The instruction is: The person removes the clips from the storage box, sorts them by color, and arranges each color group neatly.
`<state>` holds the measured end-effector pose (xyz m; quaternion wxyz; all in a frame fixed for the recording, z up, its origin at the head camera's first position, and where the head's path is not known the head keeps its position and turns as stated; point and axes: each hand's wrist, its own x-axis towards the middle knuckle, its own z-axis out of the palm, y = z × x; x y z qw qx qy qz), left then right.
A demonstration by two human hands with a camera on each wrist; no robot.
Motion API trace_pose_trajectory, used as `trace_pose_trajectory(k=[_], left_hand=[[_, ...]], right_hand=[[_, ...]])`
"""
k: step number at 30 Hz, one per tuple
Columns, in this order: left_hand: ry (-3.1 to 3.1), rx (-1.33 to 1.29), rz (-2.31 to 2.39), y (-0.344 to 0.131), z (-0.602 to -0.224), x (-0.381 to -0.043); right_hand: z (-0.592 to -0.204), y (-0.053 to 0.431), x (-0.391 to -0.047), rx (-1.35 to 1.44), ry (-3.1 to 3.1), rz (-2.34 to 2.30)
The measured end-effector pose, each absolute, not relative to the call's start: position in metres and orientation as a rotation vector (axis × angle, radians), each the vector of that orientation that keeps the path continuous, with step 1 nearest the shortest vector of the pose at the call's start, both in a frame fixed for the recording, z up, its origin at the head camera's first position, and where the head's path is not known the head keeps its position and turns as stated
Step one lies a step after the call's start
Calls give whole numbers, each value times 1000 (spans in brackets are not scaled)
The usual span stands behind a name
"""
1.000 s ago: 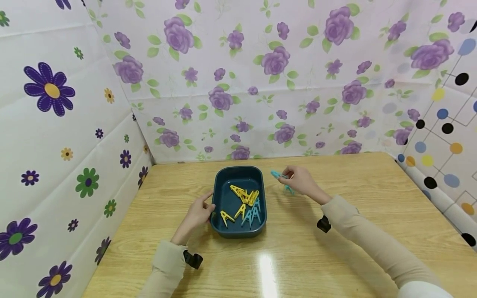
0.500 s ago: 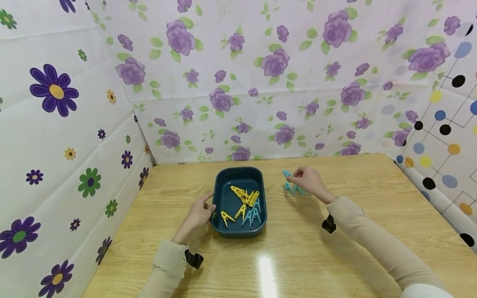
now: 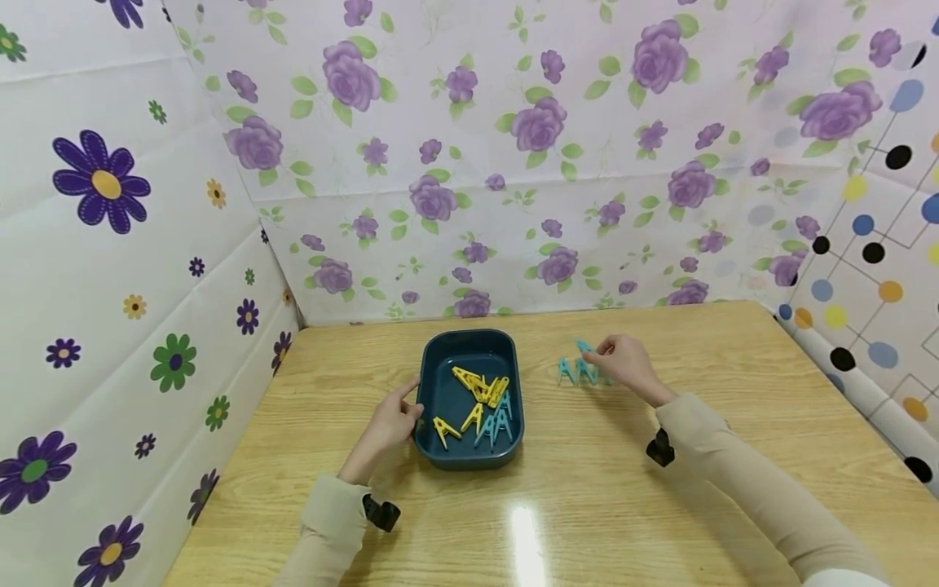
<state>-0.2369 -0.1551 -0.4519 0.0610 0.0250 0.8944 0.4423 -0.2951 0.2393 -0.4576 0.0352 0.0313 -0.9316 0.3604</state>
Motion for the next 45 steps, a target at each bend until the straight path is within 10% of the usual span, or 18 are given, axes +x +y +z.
trace_pose_trajectory(k=[45], left_hand=[[2670,86,1385,-158,-455,-238]], right_hand=[[-486,278,-293,-79,-3029,1092]])
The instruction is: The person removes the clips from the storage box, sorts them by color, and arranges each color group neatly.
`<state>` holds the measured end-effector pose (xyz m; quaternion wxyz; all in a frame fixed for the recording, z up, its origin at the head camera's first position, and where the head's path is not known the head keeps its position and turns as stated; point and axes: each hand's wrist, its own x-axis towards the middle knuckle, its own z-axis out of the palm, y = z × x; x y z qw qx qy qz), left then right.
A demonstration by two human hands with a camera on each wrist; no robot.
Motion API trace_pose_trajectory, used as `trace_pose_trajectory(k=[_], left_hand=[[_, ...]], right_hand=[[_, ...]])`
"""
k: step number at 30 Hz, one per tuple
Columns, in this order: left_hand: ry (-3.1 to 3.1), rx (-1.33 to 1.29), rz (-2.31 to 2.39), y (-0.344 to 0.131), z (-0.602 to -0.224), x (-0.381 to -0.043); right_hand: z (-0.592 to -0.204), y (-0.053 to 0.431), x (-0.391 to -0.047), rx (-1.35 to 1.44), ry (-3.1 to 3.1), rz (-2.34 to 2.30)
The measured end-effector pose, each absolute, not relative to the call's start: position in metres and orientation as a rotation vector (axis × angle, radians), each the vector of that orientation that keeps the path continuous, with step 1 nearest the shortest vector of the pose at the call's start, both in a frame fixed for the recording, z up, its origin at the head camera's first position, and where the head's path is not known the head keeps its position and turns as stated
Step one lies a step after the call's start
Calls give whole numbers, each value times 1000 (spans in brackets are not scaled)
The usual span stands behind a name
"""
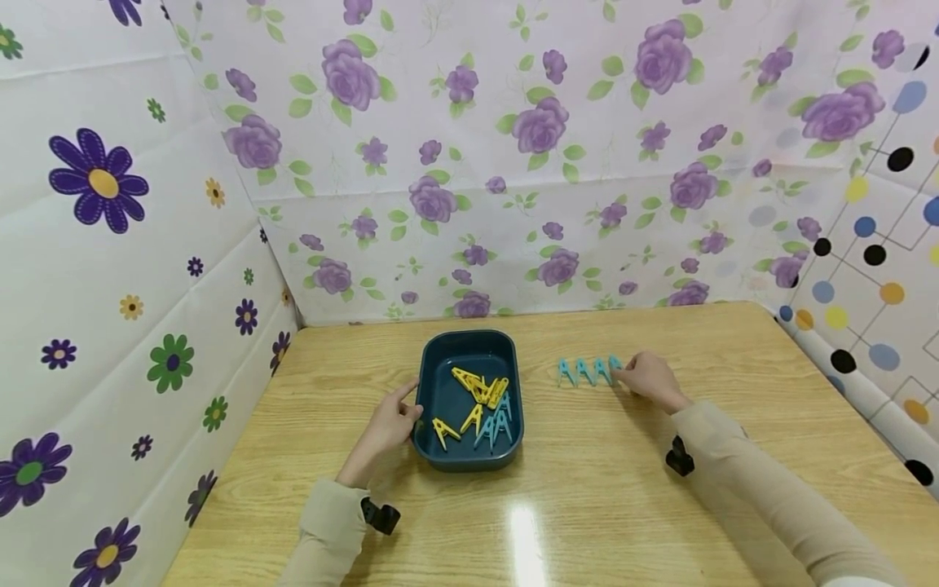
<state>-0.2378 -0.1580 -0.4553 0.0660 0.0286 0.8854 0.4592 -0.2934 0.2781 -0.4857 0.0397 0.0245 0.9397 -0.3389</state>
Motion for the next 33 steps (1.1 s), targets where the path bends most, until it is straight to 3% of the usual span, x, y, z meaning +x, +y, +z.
trace_pose_trajectory(k=[23,33], left_hand=[[2680,84,1366,-157,-456,-236],[2684,80,1370,-158,-456,-237]], right_hand=[[-486,279,-286,20,2908,-949],[-477,262,-283,-157,3055,-981]])
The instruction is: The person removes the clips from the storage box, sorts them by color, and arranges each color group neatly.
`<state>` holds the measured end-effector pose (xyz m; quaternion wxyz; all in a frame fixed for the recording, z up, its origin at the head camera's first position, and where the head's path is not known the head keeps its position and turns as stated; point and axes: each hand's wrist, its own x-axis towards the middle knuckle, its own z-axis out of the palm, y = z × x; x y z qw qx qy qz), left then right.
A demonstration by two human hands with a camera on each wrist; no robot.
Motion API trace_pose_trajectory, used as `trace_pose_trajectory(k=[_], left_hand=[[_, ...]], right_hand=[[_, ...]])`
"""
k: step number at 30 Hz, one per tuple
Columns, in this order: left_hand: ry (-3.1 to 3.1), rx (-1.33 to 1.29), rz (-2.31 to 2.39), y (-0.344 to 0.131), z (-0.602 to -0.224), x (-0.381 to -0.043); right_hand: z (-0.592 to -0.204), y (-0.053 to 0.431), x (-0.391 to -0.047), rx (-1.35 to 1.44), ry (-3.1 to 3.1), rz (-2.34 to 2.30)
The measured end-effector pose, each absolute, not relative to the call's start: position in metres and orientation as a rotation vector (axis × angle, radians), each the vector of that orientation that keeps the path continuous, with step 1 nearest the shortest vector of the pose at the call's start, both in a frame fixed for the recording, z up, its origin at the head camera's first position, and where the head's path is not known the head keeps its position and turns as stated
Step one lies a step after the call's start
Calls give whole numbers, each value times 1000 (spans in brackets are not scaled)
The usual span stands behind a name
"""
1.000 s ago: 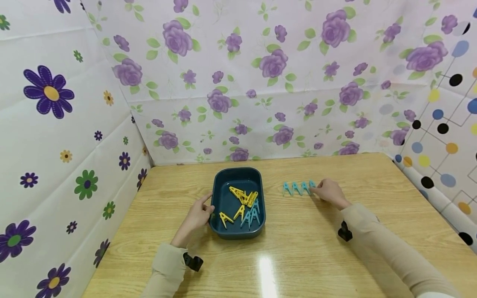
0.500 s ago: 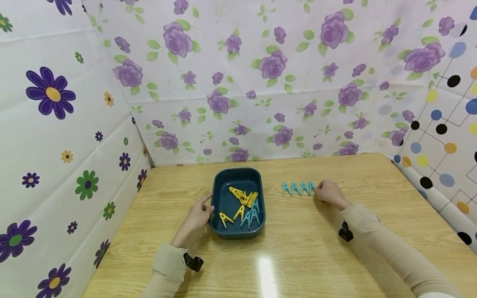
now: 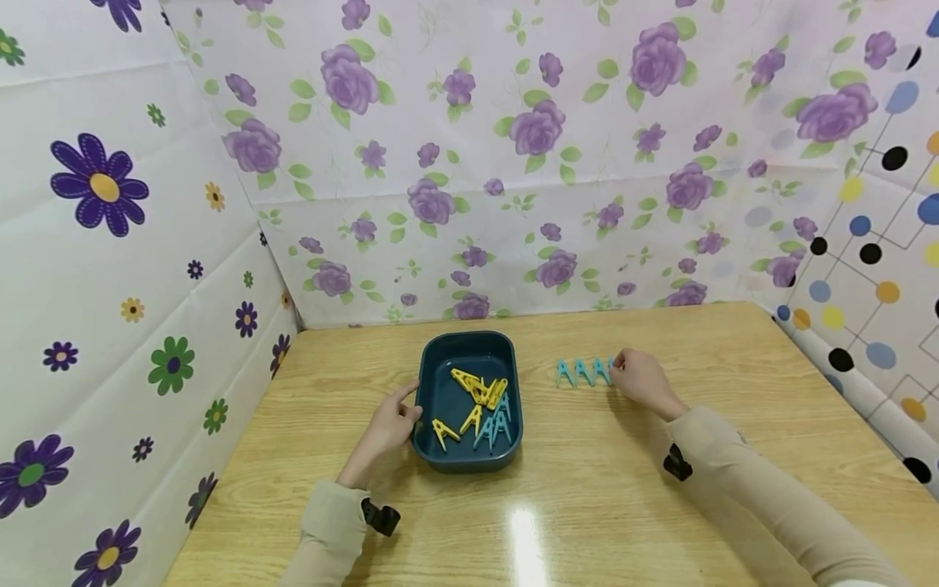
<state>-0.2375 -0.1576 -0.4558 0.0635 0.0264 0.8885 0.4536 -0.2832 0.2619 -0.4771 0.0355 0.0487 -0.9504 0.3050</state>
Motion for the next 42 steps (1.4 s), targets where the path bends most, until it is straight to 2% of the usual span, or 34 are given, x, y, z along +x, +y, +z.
trace_pose_trajectory(k=[8,42], left_hand=[[2675,62,1375,-157,-456,-238],[2672,44,1397,-155,-455,-237]], right_hand=[[-473,239,-283,293,-2794,939],[-440,173,-267,459,-2890,916]])
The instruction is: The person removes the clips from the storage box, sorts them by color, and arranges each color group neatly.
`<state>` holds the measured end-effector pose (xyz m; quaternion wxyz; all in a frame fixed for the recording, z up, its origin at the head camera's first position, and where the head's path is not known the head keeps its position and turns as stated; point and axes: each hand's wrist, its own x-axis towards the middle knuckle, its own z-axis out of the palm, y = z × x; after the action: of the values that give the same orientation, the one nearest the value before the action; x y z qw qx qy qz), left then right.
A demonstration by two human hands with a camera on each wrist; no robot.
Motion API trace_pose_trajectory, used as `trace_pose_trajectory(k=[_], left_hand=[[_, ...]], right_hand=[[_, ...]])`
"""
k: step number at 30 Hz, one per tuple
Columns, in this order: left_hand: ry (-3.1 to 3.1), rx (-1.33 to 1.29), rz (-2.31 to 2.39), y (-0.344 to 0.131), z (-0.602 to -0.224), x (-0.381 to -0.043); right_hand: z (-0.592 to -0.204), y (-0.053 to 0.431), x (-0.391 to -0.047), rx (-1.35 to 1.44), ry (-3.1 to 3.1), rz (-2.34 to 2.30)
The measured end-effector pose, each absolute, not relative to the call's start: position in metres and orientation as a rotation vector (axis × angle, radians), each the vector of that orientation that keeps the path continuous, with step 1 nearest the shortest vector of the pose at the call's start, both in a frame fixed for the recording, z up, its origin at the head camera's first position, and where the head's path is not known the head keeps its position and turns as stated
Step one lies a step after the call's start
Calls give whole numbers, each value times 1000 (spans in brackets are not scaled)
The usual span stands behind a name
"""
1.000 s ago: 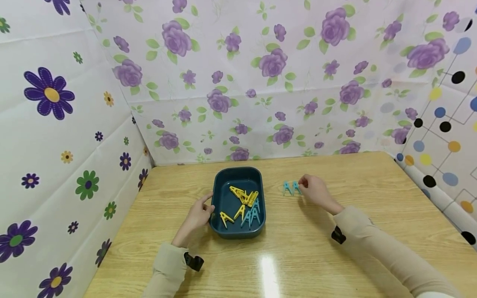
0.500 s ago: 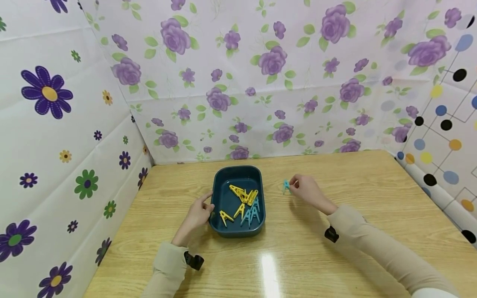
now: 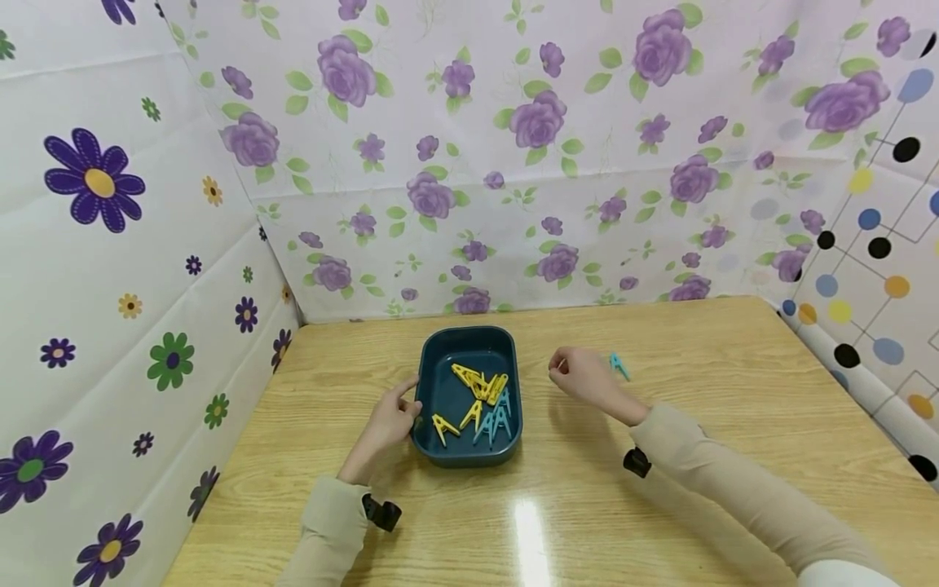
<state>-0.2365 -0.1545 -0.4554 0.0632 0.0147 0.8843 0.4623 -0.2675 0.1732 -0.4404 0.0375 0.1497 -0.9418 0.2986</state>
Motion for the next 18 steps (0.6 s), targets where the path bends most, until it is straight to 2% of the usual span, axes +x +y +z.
trace_pose_trajectory(k=[10,18], left_hand=[[2677,47,1399,-155,-456,-235],[2668,40,1407,-155,-456,-237]], right_hand=[[-438,148,-265,744,-2755,977],[-437,136,-266,792,-2778,988]])
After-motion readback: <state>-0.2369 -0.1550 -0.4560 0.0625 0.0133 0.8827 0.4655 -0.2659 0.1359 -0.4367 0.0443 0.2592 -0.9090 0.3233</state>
